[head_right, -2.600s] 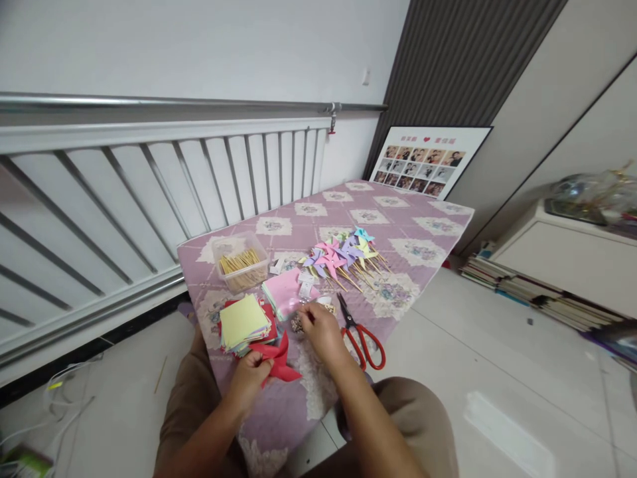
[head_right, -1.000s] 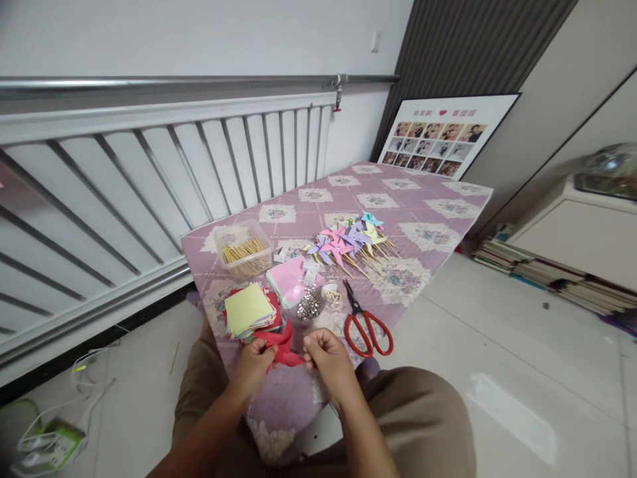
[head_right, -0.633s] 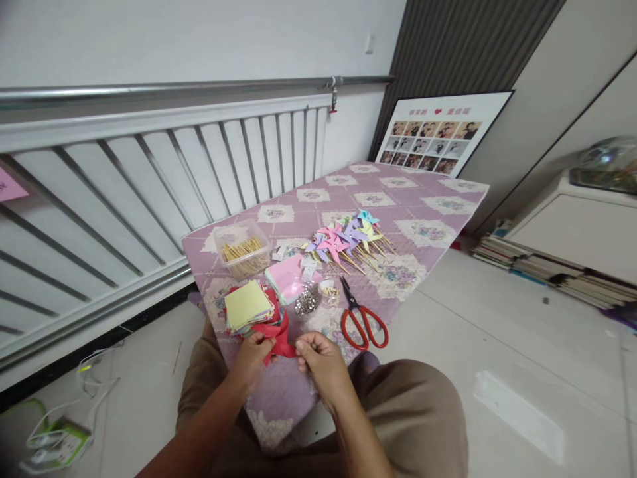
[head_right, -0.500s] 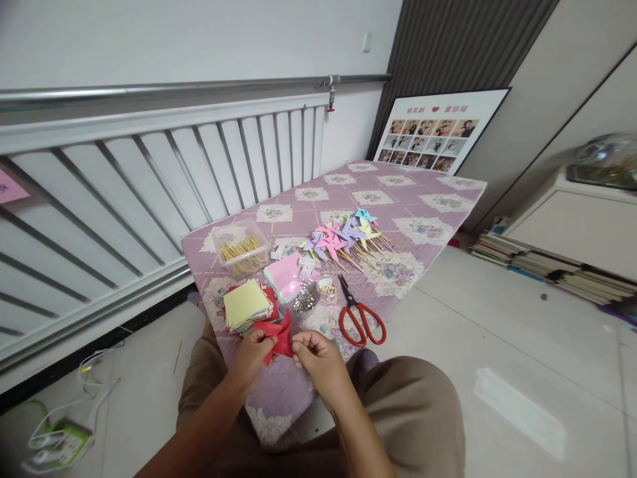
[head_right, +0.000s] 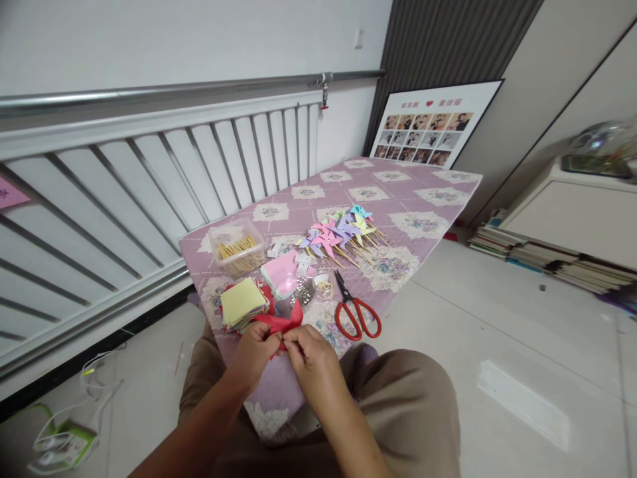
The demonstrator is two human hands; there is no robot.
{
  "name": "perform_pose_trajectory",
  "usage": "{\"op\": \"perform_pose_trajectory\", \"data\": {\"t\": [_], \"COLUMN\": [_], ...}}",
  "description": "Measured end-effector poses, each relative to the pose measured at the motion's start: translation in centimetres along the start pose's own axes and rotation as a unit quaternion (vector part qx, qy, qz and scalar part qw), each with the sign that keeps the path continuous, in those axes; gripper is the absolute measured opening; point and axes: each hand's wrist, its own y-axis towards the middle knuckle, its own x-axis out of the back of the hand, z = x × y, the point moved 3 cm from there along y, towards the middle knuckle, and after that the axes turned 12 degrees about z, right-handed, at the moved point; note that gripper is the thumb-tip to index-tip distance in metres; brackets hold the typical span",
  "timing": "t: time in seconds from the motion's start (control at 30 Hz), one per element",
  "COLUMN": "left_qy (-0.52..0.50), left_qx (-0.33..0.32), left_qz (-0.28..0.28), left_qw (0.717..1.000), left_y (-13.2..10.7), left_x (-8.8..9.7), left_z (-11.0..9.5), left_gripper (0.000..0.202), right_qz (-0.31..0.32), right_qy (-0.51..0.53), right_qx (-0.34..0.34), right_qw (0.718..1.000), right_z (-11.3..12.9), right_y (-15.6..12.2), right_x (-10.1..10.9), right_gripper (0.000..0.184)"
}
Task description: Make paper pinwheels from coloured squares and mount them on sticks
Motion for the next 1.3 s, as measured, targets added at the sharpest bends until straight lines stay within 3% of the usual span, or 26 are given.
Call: {"op": "perform_pose_trajectory", "data": {"t": [0.3,1.07,1.3], "left_qy": [0.024,0.069,0.070], "left_qx": [-0.026,-0.030,-0.023], "left_qz": [0.023,0.034,0.029], "left_qw": [0.999,0.997,0.997], "left_y": [-1.0,-1.3,-1.5], "left_x": [-0.4,0.5,0.5], "left_z": [-2.2,-1.7,-1.9], "left_gripper": [0.014,0.020,0.019], "right_qz": [0.008,-0.010,0.016], "right_qy": [-0.013,-0.093,-0.060], "right_qx": [0.022,0.048,0.031], "right_qw": [1.000,0.994,0.998], "right_z": [0.5,0.6,1.4], "right_y": [-0.3,-0.2,-0.1], "right_x": [0.7,1.0,1.1], "right_gripper": [0.017,0.012,0.016]}}
